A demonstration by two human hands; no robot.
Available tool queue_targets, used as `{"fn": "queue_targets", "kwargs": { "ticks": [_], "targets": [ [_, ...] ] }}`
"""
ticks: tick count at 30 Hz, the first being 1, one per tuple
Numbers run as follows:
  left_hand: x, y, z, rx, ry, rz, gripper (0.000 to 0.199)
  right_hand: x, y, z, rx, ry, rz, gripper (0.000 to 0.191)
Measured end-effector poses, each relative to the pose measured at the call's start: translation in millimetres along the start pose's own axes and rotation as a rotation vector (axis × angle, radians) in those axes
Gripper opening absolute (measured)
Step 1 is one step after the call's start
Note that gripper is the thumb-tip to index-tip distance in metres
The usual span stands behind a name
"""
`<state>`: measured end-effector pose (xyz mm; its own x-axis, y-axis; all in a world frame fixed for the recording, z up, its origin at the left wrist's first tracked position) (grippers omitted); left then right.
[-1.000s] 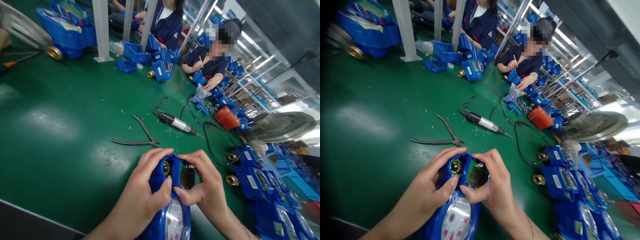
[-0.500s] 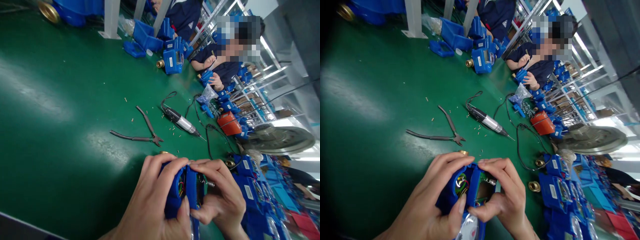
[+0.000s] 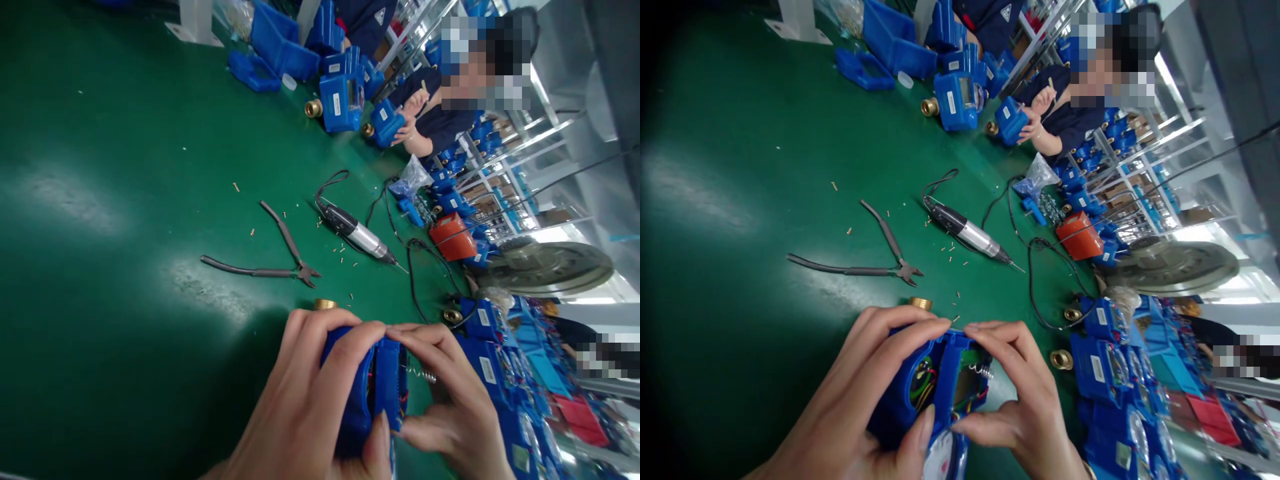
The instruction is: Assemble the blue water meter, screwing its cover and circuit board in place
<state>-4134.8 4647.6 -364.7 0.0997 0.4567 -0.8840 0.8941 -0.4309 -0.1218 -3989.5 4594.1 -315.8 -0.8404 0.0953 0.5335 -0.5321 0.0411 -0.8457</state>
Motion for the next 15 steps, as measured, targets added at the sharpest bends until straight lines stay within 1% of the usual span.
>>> {"fn": "queue_targets", "kwargs": {
  "ticks": [4, 7, 11, 15],
  "targets": [
    [-5.8, 1.0, 0.6, 0.037, 0.024, -0.046, 0.053, 5.1, -3.0, 3.4, -0.041, -0.016, -0.011, 0.064],
    [-6.3, 1.8, 0.6, 0.051, 0.019, -0.085, 0.053, 5.3, -5.1, 7.5, -0.058, -0.015, 0.011, 0.066],
    [-1.9, 4.8, 1.3, 0.070, 0.020, -0.080, 0.049, 5.5, -6.5, 10.0, -0.064, -0.015, 0.022, 0.066],
    [3.9, 5.3, 1.9, 0.069, -0.013, -0.063, 0.047, 5.8, -7.1, 7.9, -0.088, -0.030, -0.036, 0.065]
  ]
}}
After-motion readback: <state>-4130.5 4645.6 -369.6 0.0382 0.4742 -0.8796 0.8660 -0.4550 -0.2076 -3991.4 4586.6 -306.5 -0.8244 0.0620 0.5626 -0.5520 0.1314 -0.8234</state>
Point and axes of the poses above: each hand's wrist, its own z-axis away from the middle knuckle, its own y-axis out of the palm, x = y × z, the point moved 7 cm from there along -z, towards the middle knuckle, and after that the axes turned 10 degrees about y, right-handed, at the moved point
